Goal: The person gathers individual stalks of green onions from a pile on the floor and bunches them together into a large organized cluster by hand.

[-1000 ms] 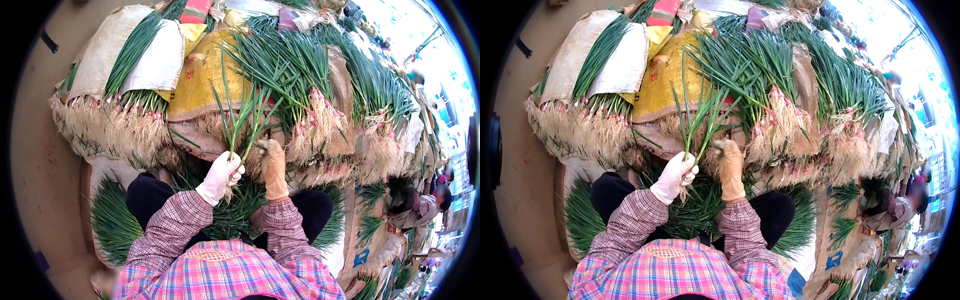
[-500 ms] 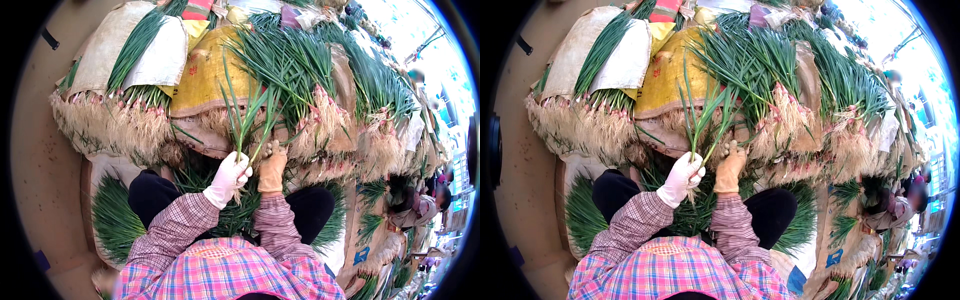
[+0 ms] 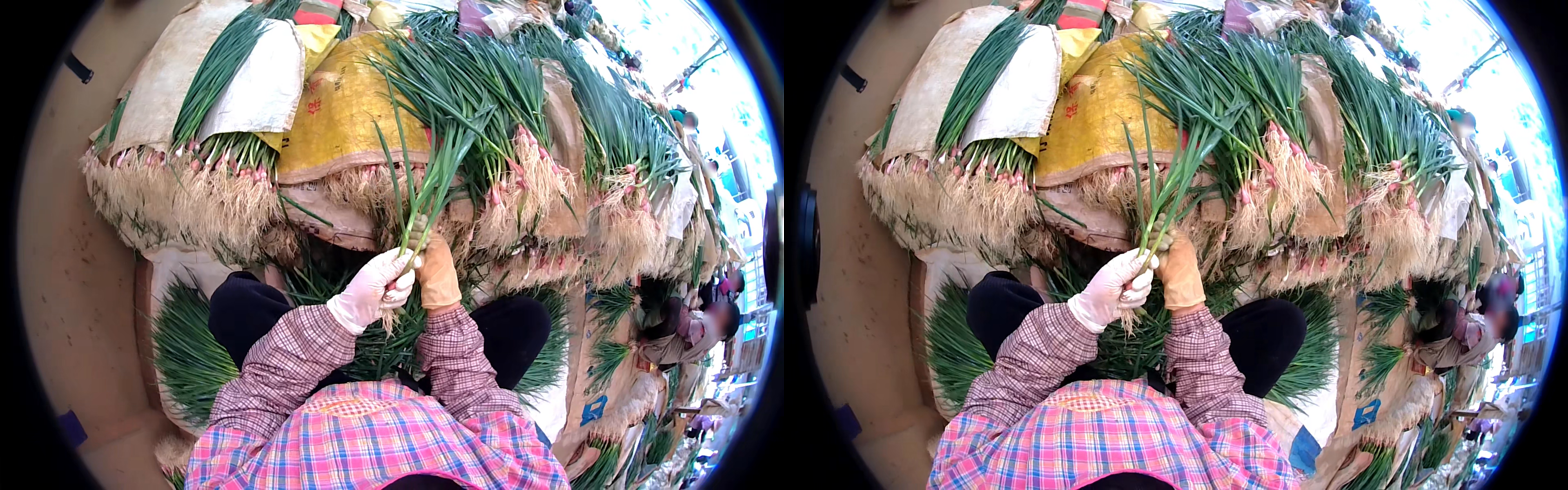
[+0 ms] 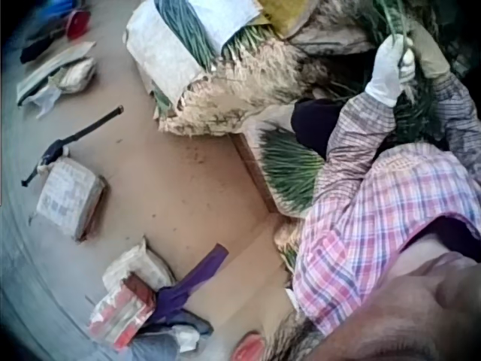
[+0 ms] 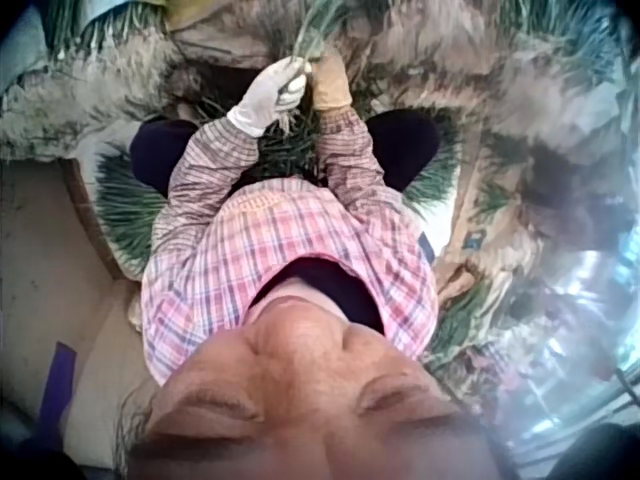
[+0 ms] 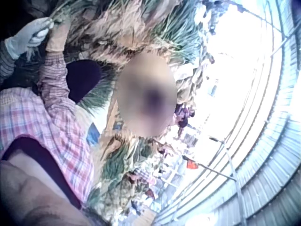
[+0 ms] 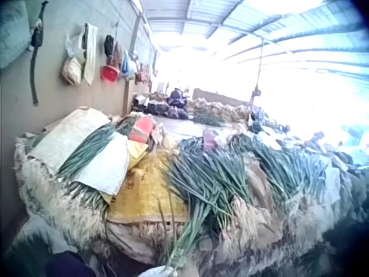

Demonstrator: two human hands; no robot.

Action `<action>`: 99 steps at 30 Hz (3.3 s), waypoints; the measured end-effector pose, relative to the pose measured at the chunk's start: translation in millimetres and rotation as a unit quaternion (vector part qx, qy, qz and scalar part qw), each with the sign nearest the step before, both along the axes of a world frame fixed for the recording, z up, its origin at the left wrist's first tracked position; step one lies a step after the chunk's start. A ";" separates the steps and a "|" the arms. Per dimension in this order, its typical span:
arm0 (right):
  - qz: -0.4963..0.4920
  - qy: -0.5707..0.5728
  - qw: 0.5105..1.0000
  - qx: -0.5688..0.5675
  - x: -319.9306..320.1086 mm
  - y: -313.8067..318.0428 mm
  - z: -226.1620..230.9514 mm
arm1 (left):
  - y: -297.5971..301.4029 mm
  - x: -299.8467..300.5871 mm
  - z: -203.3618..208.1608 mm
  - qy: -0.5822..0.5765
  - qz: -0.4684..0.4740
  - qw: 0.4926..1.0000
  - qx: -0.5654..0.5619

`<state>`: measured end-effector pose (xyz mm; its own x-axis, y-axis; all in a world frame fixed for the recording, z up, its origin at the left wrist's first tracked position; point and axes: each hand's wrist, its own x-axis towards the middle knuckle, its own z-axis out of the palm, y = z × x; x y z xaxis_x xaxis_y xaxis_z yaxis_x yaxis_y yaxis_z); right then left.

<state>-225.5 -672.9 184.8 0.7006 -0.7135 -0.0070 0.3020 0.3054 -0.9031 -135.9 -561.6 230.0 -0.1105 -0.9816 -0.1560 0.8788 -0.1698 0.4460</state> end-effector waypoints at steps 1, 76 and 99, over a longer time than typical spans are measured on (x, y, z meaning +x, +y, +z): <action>-0.025 0.019 0.998 0.049 3.0 5.5 -6.0 | 1.5 -0.9 -2.2 0.001 0.000 1.000 0.005; -0.242 0.555 0.527 -0.596 -14.7 -112.7 61.5 | -12.3 10.5 -2.0 -0.171 0.156 0.969 0.082; -0.142 -0.135 0.918 0.346 16.7 -19.4 22.8 | -17.9 -12.6 9.4 0.000 0.166 0.983 0.081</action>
<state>-208.8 -692.3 207.6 0.5300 -0.7581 -0.3798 0.6425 0.6514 -0.4036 -148.5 -579.5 239.4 0.2114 -0.9260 -0.3128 0.8975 0.0573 0.4372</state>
